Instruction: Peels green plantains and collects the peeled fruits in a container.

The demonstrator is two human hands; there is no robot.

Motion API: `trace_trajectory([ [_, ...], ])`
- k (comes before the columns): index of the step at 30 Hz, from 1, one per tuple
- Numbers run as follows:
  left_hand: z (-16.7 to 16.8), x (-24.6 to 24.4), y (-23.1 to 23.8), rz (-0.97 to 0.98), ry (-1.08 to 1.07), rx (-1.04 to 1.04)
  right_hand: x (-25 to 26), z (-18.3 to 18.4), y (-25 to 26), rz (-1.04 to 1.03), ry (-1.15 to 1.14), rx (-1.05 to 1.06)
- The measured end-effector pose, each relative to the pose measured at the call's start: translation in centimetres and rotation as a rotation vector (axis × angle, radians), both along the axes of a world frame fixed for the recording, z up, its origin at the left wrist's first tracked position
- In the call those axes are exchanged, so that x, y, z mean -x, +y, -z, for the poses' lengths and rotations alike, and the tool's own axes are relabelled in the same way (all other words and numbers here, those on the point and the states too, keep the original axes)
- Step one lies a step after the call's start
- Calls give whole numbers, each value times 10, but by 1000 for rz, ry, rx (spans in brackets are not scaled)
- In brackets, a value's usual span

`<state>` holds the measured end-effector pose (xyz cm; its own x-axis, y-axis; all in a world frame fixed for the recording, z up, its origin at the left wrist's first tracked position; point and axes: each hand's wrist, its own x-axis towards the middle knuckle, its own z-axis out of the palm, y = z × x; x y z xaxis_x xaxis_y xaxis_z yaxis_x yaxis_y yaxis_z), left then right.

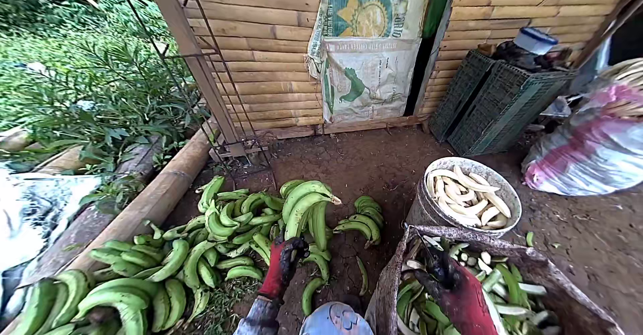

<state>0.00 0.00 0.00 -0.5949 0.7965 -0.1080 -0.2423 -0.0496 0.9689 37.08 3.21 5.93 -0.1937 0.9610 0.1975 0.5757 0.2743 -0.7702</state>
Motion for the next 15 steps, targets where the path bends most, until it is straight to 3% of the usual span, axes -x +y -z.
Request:
trace_trajectory([
  [3, -61, -32, -16, 199, 126, -245, 38, -37, 2, -39, 427, 202],
  [6, -120, -68, -27, 303, 412, -289, 50, -96, -8, -192, 927, 371],
  [9, -166, -114, -44, 362, 773, -136, 29, -130, -22, -83, 1114, 206],
  [10, -171, -128, -49, 373, 762, -120, 14, -133, -26, -55, 1130, 126],
  [11, -167, -141, -54, 396, 615, -196, -5, -135, -32, -38, 1116, 47],
  [13, -154, -176, -69, 407, 12, -411, -45, -143, -44, -52, 964, -74],
  [15, -141, -216, -86, 491, -492, -406, -74, -148, -55, -106, 691, -138],
])
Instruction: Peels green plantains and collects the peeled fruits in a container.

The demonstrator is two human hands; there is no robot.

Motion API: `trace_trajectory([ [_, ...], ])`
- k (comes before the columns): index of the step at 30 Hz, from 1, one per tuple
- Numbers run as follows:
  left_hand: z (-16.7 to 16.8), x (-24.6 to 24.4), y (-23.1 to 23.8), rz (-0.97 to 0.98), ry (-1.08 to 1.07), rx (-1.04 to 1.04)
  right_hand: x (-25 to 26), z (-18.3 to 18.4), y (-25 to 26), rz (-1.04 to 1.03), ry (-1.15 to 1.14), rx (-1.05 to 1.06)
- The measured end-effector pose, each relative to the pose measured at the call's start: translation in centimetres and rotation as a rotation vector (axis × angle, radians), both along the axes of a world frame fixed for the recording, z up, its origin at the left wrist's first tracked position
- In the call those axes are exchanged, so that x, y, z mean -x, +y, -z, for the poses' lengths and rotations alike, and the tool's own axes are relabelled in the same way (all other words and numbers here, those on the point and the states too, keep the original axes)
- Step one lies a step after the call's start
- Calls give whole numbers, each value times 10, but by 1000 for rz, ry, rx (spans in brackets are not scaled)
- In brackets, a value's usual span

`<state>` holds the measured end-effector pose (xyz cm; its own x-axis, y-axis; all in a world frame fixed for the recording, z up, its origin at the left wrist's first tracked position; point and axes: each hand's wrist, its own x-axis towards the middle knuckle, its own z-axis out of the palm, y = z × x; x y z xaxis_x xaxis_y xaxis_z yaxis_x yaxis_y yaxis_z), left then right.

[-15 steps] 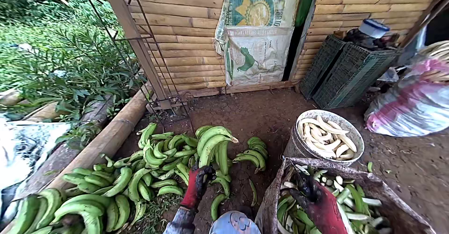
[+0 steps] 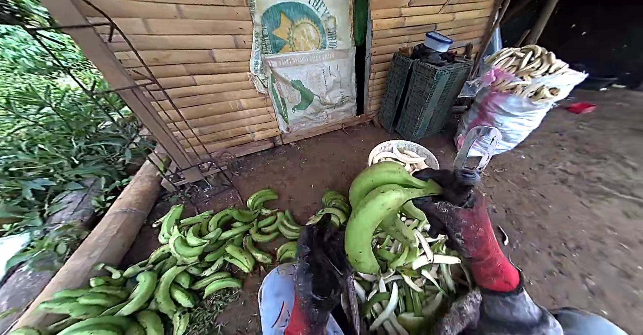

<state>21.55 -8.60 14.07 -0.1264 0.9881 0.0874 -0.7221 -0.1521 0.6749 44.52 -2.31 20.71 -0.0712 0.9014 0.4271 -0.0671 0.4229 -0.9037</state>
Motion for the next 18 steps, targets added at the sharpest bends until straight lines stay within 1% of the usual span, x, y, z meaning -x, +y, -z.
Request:
trace_trajectory([
  [1, 8, -20, -4, 142, -164, 53, -11, 3, -3, -24, -181, -19],
  [2, 16, -41, -6, 239, -269, 107, -16, 8, -7, -50, -371, -19],
  [3, 28, -59, -4, 265, -315, 181, -17, 14, -11, -77, -519, -3],
  [4, 44, -70, 0, 266, -298, 191, -17, 21, -14, -104, -604, -4],
  [5, 56, -80, 6, 248, -294, 208, -19, 29, -16, -126, -635, -26],
  [7, 59, -94, 26, 124, -201, 158, -33, 37, -11, -134, -606, -159],
  [8, 57, -98, 36, 37, -111, 84, -42, 40, -8, -137, -564, -243],
  [10, 54, -93, 59, -130, 207, -125, -55, 45, -5, -155, -491, -332],
  [11, 53, -85, 72, -164, 381, -212, -62, 51, -4, -153, -496, -330],
  [12, 52, -79, 84, -168, 550, -244, -70, 58, -4, -135, -549, -276],
  [13, 55, -74, 93, -152, 709, -224, -80, 67, -5, -111, -658, -160],
  [14, 64, -73, 100, -121, 863, -150, -89, 75, -8, -96, -816, 4],
  [16, 98, -82, 106, 7, 1242, 59, -96, 89, -11, -56, -1123, 339],
  [17, 116, -90, 104, 75, 1416, 130, -96, 93, -15, -2, -1151, 447],
  [18, 132, -99, 101, 93, 1538, 160, -95, 96, -20, 56, -1107, 518],
])
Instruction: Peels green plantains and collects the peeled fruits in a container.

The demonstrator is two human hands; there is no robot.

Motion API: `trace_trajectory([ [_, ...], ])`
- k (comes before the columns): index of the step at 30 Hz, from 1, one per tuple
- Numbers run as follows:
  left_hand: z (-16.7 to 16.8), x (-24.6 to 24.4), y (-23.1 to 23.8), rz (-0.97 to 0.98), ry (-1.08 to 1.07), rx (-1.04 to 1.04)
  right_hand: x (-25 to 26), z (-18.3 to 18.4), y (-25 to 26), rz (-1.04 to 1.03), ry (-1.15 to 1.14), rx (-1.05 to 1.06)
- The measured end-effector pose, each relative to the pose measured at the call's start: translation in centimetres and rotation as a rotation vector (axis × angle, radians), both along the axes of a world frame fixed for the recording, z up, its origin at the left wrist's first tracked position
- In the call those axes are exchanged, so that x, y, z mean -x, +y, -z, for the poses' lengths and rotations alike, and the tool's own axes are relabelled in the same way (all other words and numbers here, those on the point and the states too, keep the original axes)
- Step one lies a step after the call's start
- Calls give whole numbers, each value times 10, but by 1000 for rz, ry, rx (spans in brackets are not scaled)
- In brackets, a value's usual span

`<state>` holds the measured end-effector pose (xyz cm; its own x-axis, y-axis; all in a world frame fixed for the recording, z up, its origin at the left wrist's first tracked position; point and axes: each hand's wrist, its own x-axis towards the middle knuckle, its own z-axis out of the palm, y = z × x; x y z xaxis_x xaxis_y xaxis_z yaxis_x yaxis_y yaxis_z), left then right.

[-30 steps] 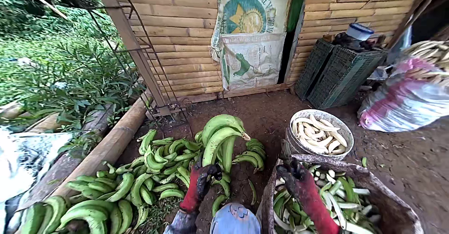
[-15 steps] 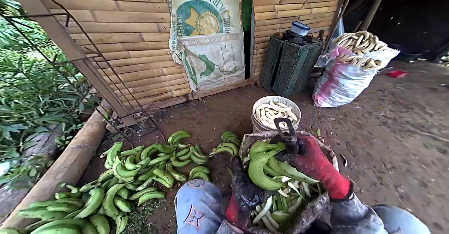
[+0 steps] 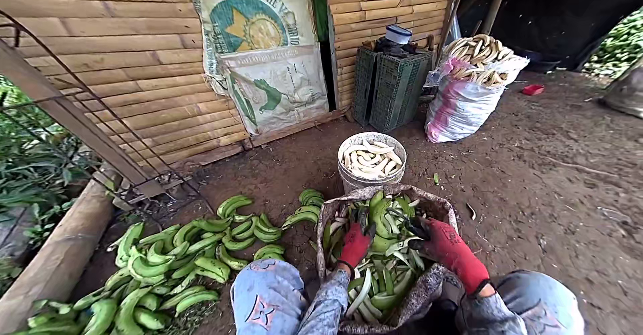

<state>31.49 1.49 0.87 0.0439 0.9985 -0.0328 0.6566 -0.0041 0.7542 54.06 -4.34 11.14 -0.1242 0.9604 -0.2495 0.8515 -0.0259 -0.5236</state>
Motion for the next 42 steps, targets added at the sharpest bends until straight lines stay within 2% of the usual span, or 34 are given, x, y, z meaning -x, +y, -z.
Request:
trace_trajectory([
  [2, 9, -14, -7, -62, 12, -24, 6, -2, -17, 133, 80, -5],
  [4, -3, -18, 0, -64, -13, 16, 18, 1, -34, 197, 133, -70],
  [6, -3, -14, 10, -63, -53, 49, 35, 20, -46, 204, 169, -56],
  [10, 10, -9, 19, -60, -108, 17, 61, 73, -50, 180, 134, 160],
  [12, 13, -8, 19, -58, -127, 10, 66, 82, -51, 197, 116, 164],
  [19, 16, -5, 15, -49, -153, -23, 62, 78, -55, 179, 156, 228],
  [25, 16, -2, 14, -20, -108, -17, 87, 84, -45, 192, -35, 264],
  [28, 15, -2, 16, -19, -92, 2, 87, 79, -48, 181, -48, 292],
  [33, 9, 4, 12, 88, 27, 55, 97, 83, -32, 169, -141, 303],
  [38, 12, 7, 15, 62, 66, 44, 85, 73, -41, 114, -113, 322],
  [42, 9, 4, 12, 27, 161, 78, 92, 76, -22, 86, -148, 337],
])
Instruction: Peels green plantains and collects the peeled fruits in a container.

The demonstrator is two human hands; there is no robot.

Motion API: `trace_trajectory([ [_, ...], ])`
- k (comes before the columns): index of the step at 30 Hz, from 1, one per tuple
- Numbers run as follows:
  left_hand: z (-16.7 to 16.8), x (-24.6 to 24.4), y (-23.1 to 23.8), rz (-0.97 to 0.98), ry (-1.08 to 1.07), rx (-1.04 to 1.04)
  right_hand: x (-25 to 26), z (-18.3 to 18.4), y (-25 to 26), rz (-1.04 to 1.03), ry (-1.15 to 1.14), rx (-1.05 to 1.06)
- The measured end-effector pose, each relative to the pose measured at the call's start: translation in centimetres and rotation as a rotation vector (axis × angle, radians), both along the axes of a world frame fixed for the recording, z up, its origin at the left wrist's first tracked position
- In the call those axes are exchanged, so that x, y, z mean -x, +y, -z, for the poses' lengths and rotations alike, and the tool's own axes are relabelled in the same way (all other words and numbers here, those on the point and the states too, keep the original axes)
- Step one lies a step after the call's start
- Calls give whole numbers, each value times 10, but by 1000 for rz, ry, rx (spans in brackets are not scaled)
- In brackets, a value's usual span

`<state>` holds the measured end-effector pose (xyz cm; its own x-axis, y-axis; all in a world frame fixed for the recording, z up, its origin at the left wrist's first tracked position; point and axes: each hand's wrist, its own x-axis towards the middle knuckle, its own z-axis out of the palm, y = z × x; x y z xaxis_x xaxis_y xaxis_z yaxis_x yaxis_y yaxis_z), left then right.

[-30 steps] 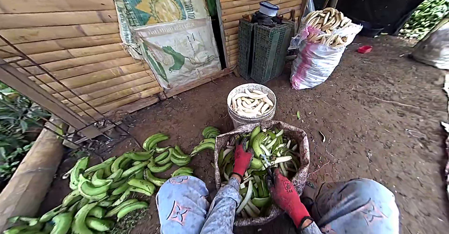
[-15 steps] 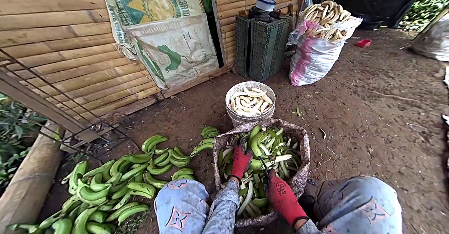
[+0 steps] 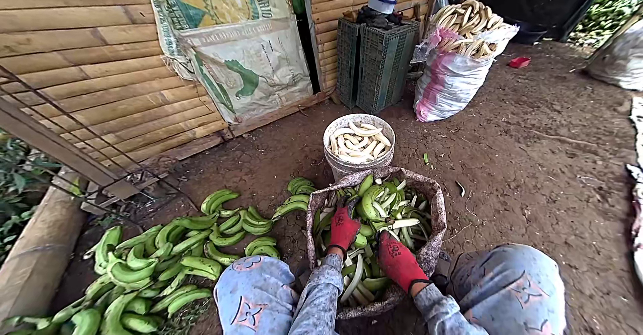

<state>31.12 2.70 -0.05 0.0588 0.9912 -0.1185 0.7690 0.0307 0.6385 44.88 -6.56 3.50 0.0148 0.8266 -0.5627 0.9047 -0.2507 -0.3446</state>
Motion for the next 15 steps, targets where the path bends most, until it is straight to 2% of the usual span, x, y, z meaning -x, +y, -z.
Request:
trace_trajectory([
  [11, -2, 4, 1, -10, 26, 14, 16, -8, 19, -49, -126, 14],
  [15, -33, 20, 16, -13, 14, 78, -23, -50, -3, -141, -107, 39],
])
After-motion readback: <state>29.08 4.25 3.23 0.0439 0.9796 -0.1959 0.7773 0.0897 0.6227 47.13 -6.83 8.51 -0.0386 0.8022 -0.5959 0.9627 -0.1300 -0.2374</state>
